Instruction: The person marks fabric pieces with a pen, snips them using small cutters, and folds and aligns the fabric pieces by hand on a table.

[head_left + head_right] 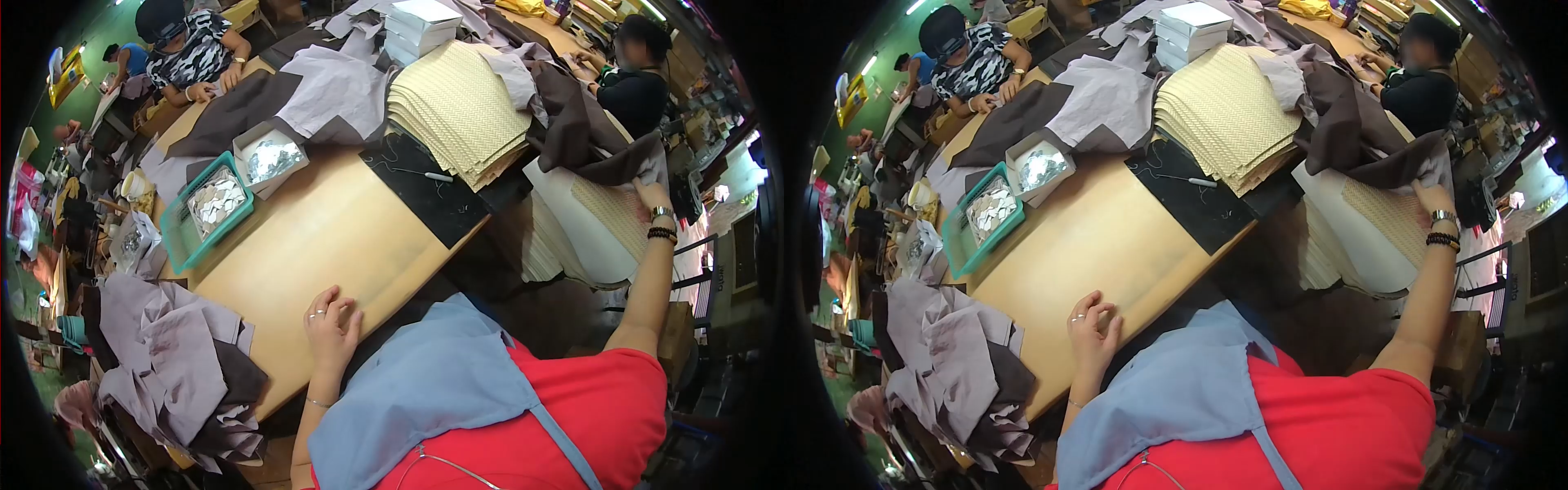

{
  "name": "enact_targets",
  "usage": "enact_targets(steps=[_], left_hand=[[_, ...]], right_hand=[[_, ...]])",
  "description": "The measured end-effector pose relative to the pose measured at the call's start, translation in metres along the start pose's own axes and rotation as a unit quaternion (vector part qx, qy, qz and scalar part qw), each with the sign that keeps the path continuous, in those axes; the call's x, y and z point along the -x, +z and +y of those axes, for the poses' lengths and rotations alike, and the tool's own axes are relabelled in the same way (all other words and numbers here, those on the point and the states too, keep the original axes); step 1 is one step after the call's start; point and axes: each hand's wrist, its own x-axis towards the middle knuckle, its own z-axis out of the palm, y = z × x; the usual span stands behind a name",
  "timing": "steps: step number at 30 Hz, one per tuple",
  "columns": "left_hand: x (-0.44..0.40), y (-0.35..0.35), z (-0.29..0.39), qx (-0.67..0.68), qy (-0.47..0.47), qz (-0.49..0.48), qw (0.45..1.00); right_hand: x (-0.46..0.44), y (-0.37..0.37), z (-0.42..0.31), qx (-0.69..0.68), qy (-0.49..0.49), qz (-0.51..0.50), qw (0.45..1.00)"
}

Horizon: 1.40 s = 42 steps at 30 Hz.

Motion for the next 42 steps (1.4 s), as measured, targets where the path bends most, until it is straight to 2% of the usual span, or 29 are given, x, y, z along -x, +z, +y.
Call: enact_targets(steps=[1,3,4,5,6,9,10,12,14,15,16,18,20,22,23,26,28,30,31,32,33,34,35,36,37,39,40,41,42], left_hand=[[0.000,0.000,0.000,0.000,-0.001,-0.001,1.000],[-0.001,-0.001,0.001,-0.006,0.007,0.002,1.000],[-0.001,-0.001,0.002,-0.010,0.011,0.004,1.000],[-0.002,-0.001,0.003,-0.011,0.012,0.005,1.000],[-0.002,0.000,0.002,-0.012,0.013,0.005,1.000],[-0.002,-0.001,0.003,-0.010,0.011,-0.001,1.000],[-0.002,-0.002,0.003,-0.010,0.006,0.000,1.000],[-0.002,-0.001,0.002,-0.010,0.003,0.006,1.000],[-0.002,0.001,0.001,-0.010,-0.001,0.015,1.000],[-0.003,0.002,-0.001,-0.011,-0.001,0.020,1.000],[-0.002,0.002,-0.002,-0.011,-0.001,0.023,1.000],[-0.001,0.003,-0.003,-0.002,-0.008,0.022,1.000],[-0.003,0.003,-0.004,0.001,-0.003,0.029,1.000],[-0.002,0.003,-0.005,-0.001,0.007,0.037,0.999],[-0.002,0.004,-0.006,0.003,0.008,0.040,0.999],[-0.002,0.003,-0.006,0.012,0.007,0.041,0.999],[-0.004,0.003,-0.005,0.016,0.014,0.033,0.999],[0.000,0.002,-0.007,0.034,0.003,0.027,0.999],[0.000,0.004,-0.010,0.051,-0.003,0.023,0.998],[0.000,0.001,-0.014,0.067,-0.009,0.023,0.997],[0.003,-0.006,-0.019,0.050,-0.007,0.063,0.997],[0.003,-0.014,-0.023,0.032,-0.003,0.100,0.994],[0.000,-0.026,-0.029,0.013,0.006,0.133,0.991],[-0.003,-0.052,-0.029,-0.058,-0.031,0.177,0.982],[-0.004,-0.079,-0.033,-0.128,-0.065,0.213,0.966],[-0.002,-0.112,-0.059,-0.364,-0.211,0.277,0.864],[0.003,-0.123,-0.082,-0.407,-0.247,0.282,0.833],[0.012,-0.133,-0.107,-0.448,-0.278,0.287,0.800],[0.018,-0.146,-0.122,-0.391,-0.327,0.229,0.829]], right_hand=[[0.011,-0.011,-0.008,0.138,-0.020,0.068,0.988],[0.020,-0.032,-0.019,0.167,-0.079,0.191,0.964],[0.061,-0.048,-0.054,0.181,-0.097,0.258,0.944],[0.084,-0.058,-0.081,0.168,-0.154,0.300,0.926],[0.108,-0.065,-0.113,0.094,-0.244,0.332,0.906],[0.160,-0.048,-0.202,-0.120,-0.392,0.288,0.866],[0.157,-0.031,-0.225,-0.197,-0.473,0.207,0.834],[0.160,0.013,-0.279,-0.142,-0.519,0.130,0.833],[0.158,0.068,-0.335,-0.134,-0.608,0.093,0.777],[0.160,0.099,-0.362,-0.101,-0.609,0.097,0.780],[0.169,0.119,-0.384,-0.090,-0.611,0.039,0.786],[0.175,0.172,-0.419,-0.053,-0.600,0.033,0.797],[0.182,0.211,-0.442,-0.079,-0.579,0.066,0.809],[0.183,0.228,-0.467,-0.140,-0.547,-0.014,0.825],[0.177,0.231,-0.479,-0.112,-0.549,-0.047,0.827],[0.174,0.231,-0.501,-0.257,-0.475,-0.101,0.836],[0.152,0.249,-0.521,-0.310,-0.471,-0.007,0.826],[0.148,0.245,-0.515,-0.321,-0.497,-0.062,0.804],[0.156,0.249,-0.506,-0.372,-0.526,0.009,0.765],[0.184,0.229,-0.483,-0.388,-0.560,-0.002,0.733],[0.198,0.231,-0.469,-0.381,-0.628,0.053,0.677],[0.219,0.227,-0.446,-0.351,-0.649,0.013,0.674],[0.227,0.245,-0.429,-0.353,-0.692,-0.010,0.629],[0.237,0.251,-0.404,-0.295,-0.737,-0.023,0.608],[0.254,0.252,-0.379,-0.252,-0.704,-0.142,0.649],[0.287,0.246,-0.336,-0.158,-0.739,-0.150,0.637],[0.303,0.239,-0.320,-0.178,-0.719,-0.195,0.642],[0.306,0.245,-0.309,-0.166,-0.724,-0.176,0.646],[0.309,0.250,-0.304,-0.156,-0.727,-0.154,0.650]])
